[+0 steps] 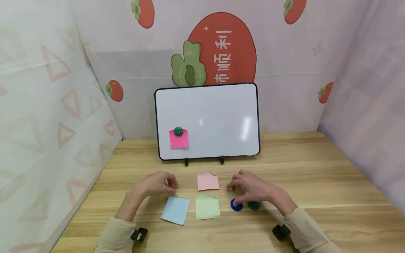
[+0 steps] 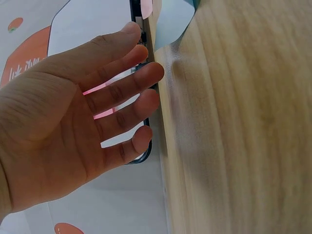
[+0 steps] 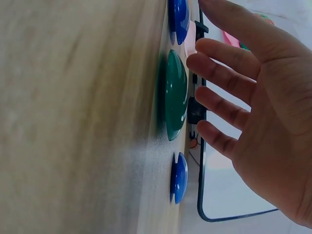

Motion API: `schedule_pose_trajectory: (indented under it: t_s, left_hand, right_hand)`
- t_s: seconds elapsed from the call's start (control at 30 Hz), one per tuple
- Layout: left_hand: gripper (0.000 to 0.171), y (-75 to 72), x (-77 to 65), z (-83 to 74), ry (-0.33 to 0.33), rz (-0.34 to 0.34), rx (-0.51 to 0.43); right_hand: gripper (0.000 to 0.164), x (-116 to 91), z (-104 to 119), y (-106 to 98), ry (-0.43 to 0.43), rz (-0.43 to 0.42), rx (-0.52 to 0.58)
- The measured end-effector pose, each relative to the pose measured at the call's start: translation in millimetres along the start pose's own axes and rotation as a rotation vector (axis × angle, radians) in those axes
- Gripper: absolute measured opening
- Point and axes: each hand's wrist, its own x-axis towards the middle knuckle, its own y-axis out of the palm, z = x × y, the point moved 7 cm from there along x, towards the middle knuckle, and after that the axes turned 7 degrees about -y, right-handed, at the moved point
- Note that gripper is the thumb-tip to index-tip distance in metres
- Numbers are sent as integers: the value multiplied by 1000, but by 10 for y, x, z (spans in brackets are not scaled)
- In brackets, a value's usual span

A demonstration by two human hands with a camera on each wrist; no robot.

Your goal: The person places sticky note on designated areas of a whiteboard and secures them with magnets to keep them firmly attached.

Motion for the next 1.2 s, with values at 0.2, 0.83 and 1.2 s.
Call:
schedule_pose_trajectory:
  t_s: [0.2, 0.83, 1.2]
  left_hand:
    - [16, 41, 17, 12, 1, 24, -8]
    - [17, 123, 37, 14, 14, 49, -6]
    - [16, 130, 13, -3, 25, 71, -11]
  right_hand:
    - [49, -22, -57, 47, 4, 47, 74]
    - [52, -60, -44, 120, -9, 139, 172]
    - [36, -45, -51, 139, 35, 173, 217]
